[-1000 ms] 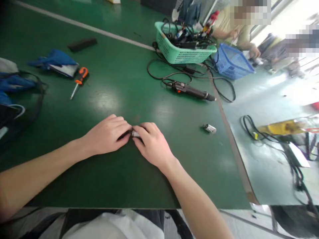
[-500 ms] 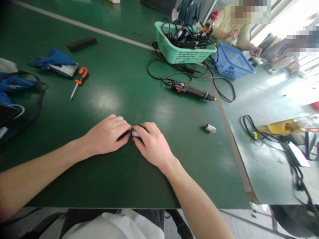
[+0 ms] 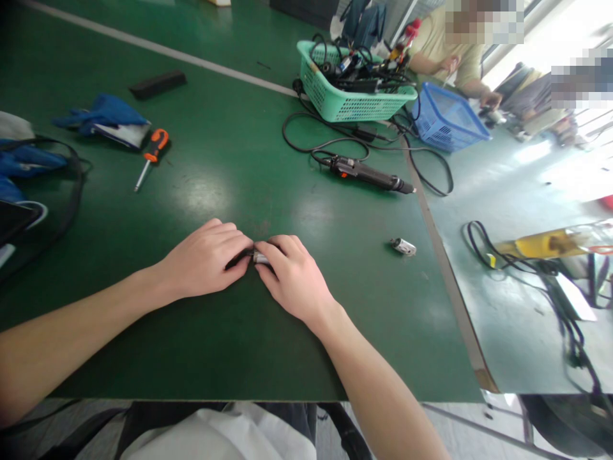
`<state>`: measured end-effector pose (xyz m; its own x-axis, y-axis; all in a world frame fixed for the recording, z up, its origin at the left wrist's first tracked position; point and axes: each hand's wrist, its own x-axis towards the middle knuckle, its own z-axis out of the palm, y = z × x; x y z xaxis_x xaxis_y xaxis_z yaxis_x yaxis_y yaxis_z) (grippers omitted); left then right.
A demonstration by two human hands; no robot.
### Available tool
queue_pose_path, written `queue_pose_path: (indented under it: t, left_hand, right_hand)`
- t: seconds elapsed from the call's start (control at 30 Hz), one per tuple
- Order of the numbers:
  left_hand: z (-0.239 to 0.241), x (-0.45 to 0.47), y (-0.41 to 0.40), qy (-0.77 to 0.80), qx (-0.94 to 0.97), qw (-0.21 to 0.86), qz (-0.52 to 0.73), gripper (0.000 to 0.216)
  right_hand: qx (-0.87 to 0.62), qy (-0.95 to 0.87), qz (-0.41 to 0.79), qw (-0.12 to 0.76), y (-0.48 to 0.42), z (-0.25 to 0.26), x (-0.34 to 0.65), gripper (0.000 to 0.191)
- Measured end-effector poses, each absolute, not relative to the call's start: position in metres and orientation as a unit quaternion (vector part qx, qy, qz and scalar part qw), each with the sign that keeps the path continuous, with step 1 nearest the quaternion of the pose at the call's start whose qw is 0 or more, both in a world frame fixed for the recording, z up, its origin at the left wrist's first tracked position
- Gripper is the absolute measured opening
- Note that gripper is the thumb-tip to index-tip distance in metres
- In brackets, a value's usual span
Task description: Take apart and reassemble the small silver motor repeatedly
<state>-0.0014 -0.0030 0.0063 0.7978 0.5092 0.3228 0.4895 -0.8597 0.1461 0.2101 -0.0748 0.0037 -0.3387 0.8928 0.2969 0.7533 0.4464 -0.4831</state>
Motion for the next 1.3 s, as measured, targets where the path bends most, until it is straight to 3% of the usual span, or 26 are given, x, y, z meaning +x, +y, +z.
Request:
queue_pose_path:
  t: [1.3]
  left_hand:
    - [0.0098,-0.0007,-0.0039,0.272,0.946,0.018,0.175,0.019]
  right_hand:
    - [-0.51,-0.807,0.133,0.266,-0.0743,0.0035,0.2104,0.029]
